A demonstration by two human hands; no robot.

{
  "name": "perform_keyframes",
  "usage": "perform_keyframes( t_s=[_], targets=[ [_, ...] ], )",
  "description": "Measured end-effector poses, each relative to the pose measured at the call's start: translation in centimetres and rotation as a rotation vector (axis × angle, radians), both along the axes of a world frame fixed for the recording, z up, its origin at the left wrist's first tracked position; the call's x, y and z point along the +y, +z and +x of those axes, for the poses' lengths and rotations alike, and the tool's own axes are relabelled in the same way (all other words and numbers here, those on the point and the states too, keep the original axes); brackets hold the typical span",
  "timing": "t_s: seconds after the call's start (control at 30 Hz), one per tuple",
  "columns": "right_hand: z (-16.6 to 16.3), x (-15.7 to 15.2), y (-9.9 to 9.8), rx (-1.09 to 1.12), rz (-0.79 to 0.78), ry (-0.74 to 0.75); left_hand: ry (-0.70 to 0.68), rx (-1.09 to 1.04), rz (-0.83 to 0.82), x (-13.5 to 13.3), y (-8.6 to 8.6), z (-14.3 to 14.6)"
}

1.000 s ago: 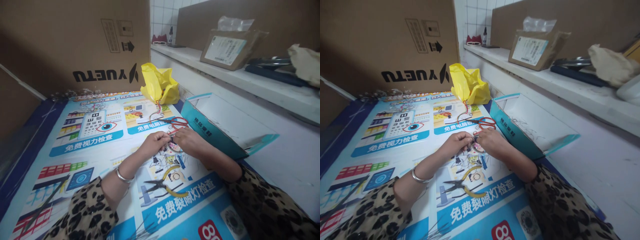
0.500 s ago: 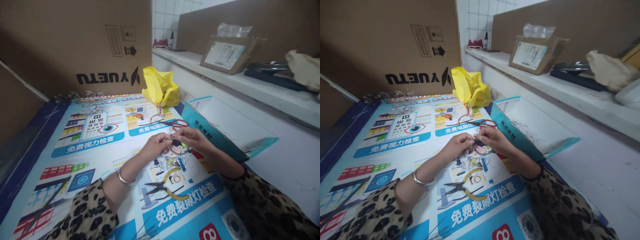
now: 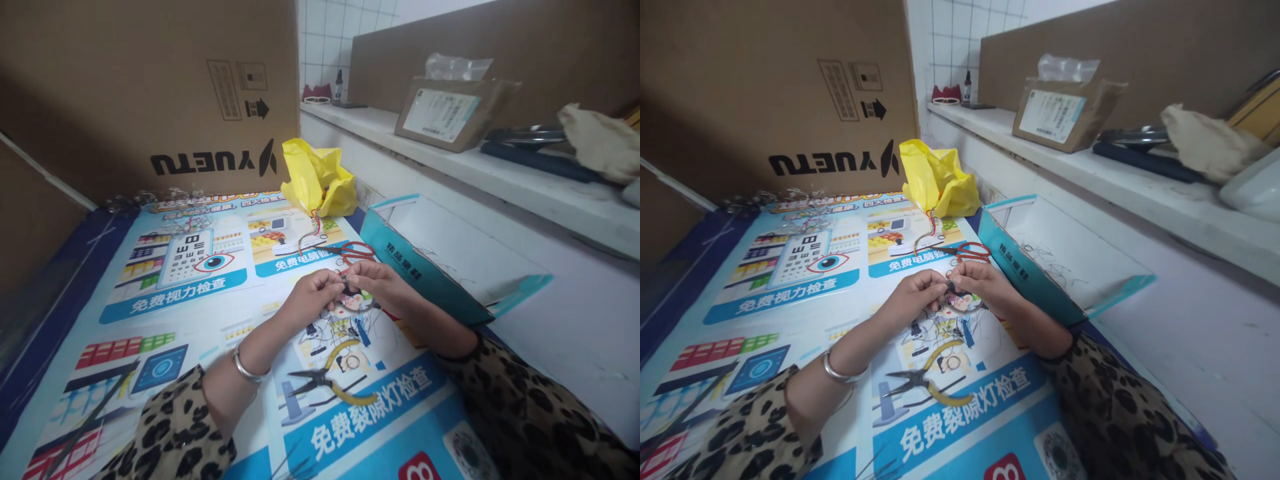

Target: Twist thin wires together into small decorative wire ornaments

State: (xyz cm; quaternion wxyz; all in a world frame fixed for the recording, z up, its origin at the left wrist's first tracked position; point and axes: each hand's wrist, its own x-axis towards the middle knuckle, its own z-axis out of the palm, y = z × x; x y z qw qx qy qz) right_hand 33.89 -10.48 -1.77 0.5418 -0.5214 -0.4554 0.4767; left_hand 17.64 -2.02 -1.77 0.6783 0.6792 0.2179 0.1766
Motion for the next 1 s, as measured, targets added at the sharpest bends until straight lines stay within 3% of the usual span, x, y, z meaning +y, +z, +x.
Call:
perform_keyframes(
  t_s=[0.4, 0.67, 1.0],
  targets=[
    [-0.36, 0.11, 0.0, -0.005, 0.005, -0.047, 0.012, -0.003, -0.005, -0.05, -0.17, 0.04],
    [-0.13, 0.1, -0.46, 0.003, 0.017, 0.005, 0.007, 0.001, -0.021, -0.07, -0.1, 0.06],
    [-0.59, -0.08, 0.38, -0.062, 0.038, 0.008, 0.035, 0.012, -0.02, -0.16, 0.0, -0.01]
  ],
)
